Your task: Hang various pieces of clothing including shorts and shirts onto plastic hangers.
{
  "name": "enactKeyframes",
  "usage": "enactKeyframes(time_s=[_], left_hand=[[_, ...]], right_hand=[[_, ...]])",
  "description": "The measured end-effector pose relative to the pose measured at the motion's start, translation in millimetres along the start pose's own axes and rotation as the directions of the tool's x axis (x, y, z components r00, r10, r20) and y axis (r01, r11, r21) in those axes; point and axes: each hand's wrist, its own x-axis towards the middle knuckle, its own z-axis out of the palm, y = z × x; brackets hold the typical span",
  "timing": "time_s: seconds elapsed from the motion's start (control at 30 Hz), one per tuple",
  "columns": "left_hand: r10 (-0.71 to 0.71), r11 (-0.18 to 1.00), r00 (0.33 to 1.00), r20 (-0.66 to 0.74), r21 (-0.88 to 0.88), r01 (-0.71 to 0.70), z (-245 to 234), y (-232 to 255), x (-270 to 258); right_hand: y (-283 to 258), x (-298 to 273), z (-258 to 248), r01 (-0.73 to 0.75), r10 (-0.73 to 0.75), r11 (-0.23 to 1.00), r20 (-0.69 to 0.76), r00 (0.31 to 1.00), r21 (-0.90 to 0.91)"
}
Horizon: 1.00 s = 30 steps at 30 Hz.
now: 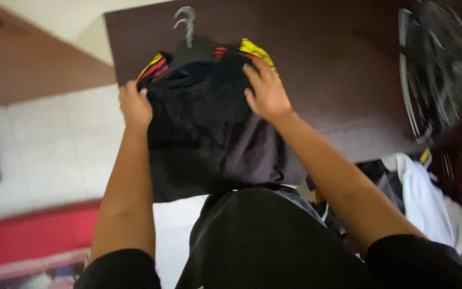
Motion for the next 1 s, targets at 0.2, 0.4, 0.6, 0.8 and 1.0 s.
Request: enactKeyframes(time_s=[0.2, 0.4, 0.6, 0.8, 1.0], left_hand=[[0.164, 0.984, 0.985, -0.054, 0.086, -0.159, -49, 78, -37], [0.541, 0.839, 0.829, 0.142, -0.028, -0.543, -18, 147, -120], [0.758, 0.652, 0.589, 0.280, -0.335, -0.680, 21, 257, -222], [0.836, 0.535, 0.401, 0.375, -0.397, -0.746, 63, 335, -296], [0.811, 0.540, 0.351, 0.468, -0.368, -0.757, 98, 418, -351]], right_hand=[[-25, -126, -18, -0.162, 0.160, 0.986, -0.071, 0.985, -0.026], [-42, -236, -34, -0.495, 0.481, 0.868, -0.182, 0.857, -0.037], [-42, -354, -66, -0.704, 0.660, 0.706, -0.287, 0.695, -0.080], [-9, -472, -106, -0.913, 0.856, 0.402, -0.325, 0.402, -0.070], [67, -570, -123, -0.937, 0.869, 0.349, -0.363, 0.336, -0.033]])
